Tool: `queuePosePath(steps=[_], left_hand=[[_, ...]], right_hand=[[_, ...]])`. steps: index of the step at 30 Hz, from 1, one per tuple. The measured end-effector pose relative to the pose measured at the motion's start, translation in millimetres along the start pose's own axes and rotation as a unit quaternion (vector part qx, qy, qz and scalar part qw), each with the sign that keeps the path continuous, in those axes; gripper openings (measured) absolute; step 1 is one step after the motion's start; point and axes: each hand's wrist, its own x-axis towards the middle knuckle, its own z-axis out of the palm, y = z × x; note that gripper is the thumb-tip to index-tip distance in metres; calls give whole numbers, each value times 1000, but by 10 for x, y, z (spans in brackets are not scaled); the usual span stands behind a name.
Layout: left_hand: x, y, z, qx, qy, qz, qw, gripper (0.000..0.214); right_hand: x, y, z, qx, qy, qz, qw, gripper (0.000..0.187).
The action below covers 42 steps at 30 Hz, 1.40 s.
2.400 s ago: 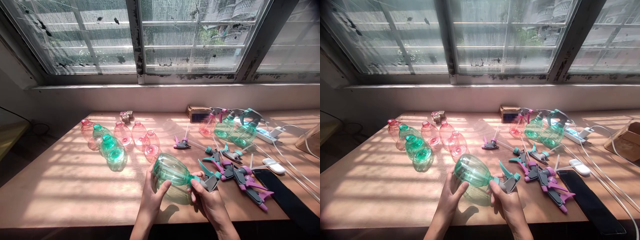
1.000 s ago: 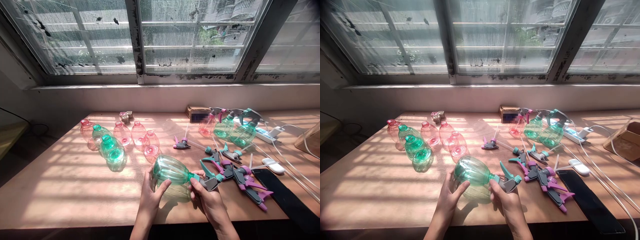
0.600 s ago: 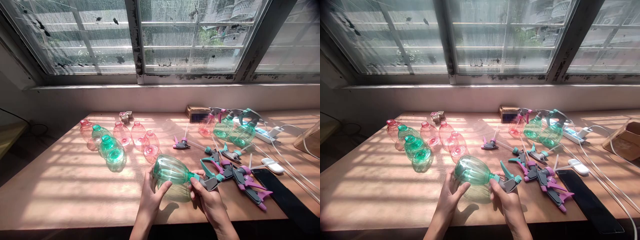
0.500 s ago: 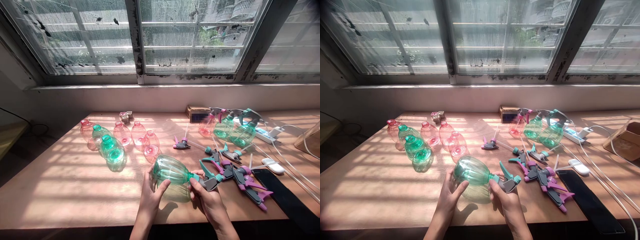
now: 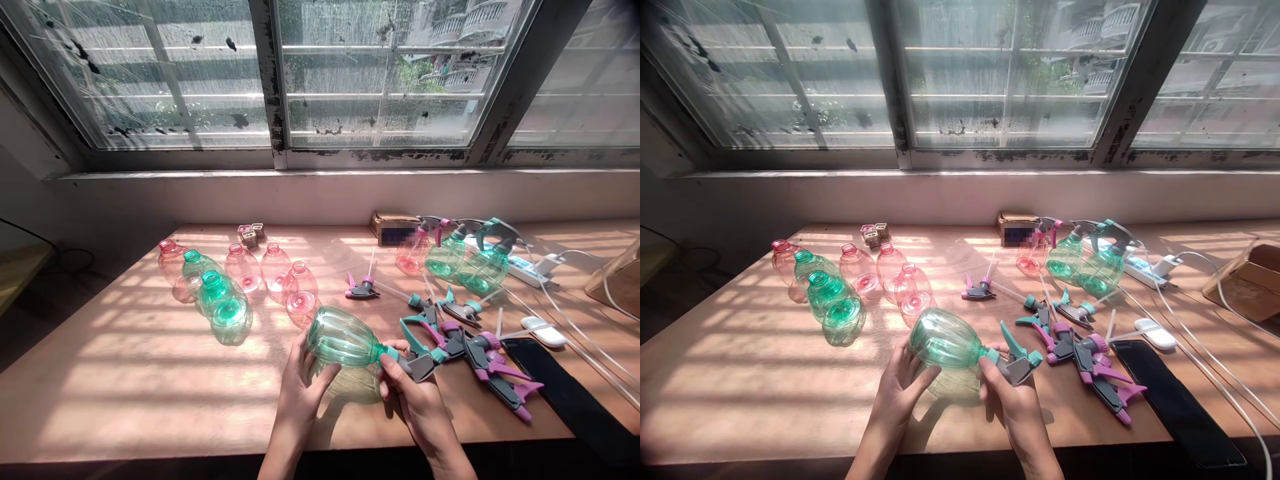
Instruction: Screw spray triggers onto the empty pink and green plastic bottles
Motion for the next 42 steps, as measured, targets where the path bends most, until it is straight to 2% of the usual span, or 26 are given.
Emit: queuePosePath(steps=[5, 9, 13, 22, 42], left_hand=[[-23, 16, 27, -1, 10, -4, 1000, 73], [-27, 42, 39, -3, 23, -14, 1000, 69], [-15, 58, 36, -11, 15, -12, 1000, 69], [-21, 58, 40, -10, 12, -9, 1000, 72], [-32, 88, 68, -6, 19, -8, 1000, 63]], right_hand=[[-13, -12, 26, -4, 5, 2, 1000, 47], [-14, -16, 24, -8, 5, 7, 1000, 48], [-12, -12, 6, -6, 7, 5, 1000, 58], [-8, -12, 1, -18, -6, 15, 1000, 46], [-7, -8, 4, -15, -5, 5, 1000, 50]])
